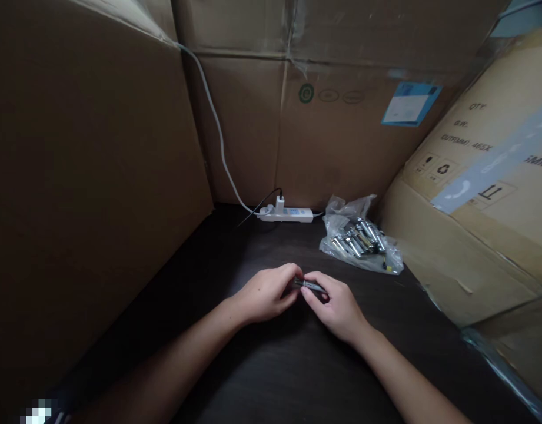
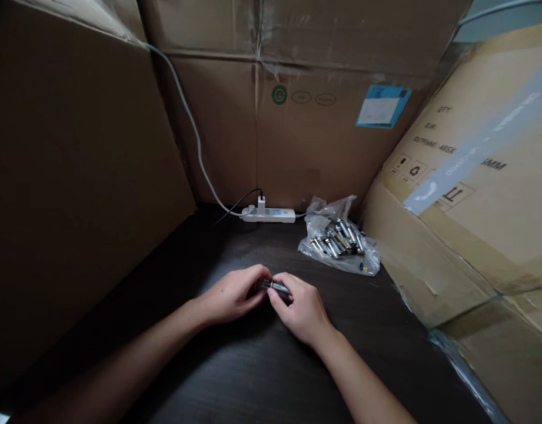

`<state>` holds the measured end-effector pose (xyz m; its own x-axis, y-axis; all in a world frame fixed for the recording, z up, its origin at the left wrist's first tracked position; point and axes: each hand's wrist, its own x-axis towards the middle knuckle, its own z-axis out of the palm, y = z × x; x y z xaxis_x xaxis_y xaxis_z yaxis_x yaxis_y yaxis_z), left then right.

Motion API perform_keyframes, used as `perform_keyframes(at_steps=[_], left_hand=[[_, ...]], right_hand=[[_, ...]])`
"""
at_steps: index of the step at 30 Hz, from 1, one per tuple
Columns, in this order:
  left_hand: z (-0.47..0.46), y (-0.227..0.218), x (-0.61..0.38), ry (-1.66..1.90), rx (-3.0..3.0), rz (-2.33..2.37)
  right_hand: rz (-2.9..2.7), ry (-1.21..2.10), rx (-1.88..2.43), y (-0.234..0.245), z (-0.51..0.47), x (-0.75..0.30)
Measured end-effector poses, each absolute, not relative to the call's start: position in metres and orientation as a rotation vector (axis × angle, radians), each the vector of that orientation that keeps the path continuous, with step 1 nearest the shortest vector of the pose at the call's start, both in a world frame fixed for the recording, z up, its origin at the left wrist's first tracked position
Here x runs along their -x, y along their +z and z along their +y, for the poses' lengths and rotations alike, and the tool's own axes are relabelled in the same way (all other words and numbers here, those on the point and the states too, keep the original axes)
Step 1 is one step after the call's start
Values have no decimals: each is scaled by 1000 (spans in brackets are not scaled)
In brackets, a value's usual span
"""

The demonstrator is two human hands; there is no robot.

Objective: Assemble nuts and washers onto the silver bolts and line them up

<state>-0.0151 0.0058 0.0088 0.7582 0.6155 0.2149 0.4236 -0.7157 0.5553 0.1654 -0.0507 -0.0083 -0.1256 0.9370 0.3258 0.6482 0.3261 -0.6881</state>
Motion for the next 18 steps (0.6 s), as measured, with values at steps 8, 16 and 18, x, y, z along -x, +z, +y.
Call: perform_keyframes(at_steps=[8, 16, 18], left_hand=[[6, 7, 15, 549, -2518, 726], [6, 7, 14, 566, -2588, 751], [6, 9, 15, 544, -2578, 737]], right_hand=[[-1838, 582, 1347, -11, -49, -165], [-1646, 823, 1328, -11, -48, -159], [-1645, 842, 1328, -11, -48, -160]])
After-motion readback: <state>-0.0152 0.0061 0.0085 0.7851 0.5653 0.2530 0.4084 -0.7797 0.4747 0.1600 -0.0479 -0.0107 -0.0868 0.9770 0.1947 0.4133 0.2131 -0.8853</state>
